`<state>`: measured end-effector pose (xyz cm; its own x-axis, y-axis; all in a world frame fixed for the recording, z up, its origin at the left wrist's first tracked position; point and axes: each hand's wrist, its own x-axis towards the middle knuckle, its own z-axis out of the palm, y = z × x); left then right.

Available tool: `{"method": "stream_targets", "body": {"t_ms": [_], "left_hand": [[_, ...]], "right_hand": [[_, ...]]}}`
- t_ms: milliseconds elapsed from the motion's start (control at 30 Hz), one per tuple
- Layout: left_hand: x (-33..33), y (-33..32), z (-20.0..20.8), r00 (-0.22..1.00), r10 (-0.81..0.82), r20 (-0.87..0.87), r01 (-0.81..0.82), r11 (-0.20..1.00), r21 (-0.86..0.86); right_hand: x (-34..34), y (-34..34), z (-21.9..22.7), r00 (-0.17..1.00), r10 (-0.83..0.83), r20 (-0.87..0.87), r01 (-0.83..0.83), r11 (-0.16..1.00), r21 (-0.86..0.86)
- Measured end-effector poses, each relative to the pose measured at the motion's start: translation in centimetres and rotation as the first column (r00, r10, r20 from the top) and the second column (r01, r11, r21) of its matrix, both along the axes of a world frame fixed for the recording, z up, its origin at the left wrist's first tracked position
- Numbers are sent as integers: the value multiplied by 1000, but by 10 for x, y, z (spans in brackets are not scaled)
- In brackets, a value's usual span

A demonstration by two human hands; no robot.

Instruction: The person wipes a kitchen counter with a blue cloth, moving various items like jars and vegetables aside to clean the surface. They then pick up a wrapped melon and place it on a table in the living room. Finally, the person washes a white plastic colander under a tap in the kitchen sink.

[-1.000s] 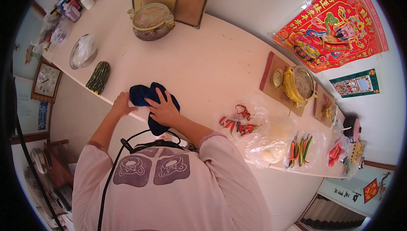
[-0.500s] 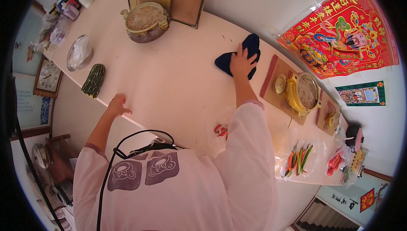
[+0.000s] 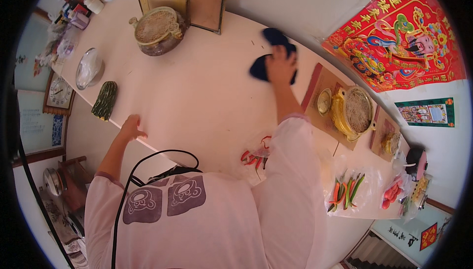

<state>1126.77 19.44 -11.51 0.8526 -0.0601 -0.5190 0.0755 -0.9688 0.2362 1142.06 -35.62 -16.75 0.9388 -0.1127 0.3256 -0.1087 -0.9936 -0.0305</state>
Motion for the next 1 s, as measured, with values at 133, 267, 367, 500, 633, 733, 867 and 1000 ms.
{"method": "stream_targets", "body": {"t_ms": [133, 267, 367, 500, 633, 733, 867, 1000], "left_hand": [[0, -1, 1, 1000, 19, 18, -18, 1000, -12], [15, -2, 2, 997, 39, -69, -36, 998, 44], [3, -2, 2, 997, 0, 82, 2, 1000, -24], [2, -2, 2, 999, 42, 6, -41, 999, -24], [6, -2, 3, 998, 56, 6, -55, 998, -31], [-2, -3, 2, 999, 53, 6, -53, 999, -10], [14, -3, 3, 994, 64, -88, -60, 997, 48], [10, -3, 3, 999, 25, 20, -26, 999, 19]], "right_hand": [[5, -21, 1, 972, -234, 27, 233, 972, 33], [-42, 19, -1, 994, -108, 19, 108, 994, 2], [-60, 14, 6, 991, 20, -132, -17, 999, 28], [-34, -22, 8, 986, -168, 6, 168, 985, -30], [-10, 4, -9, 969, -248, -22, 247, 968, -41], [-41, 71, -13, 980, 94, 176, -65, 984, -165], [-106, 191, 11, 824, 487, -288, -403, 863, 305], [-134, 274, 32, 656, 737, 163, -742, 590, 319]]}}
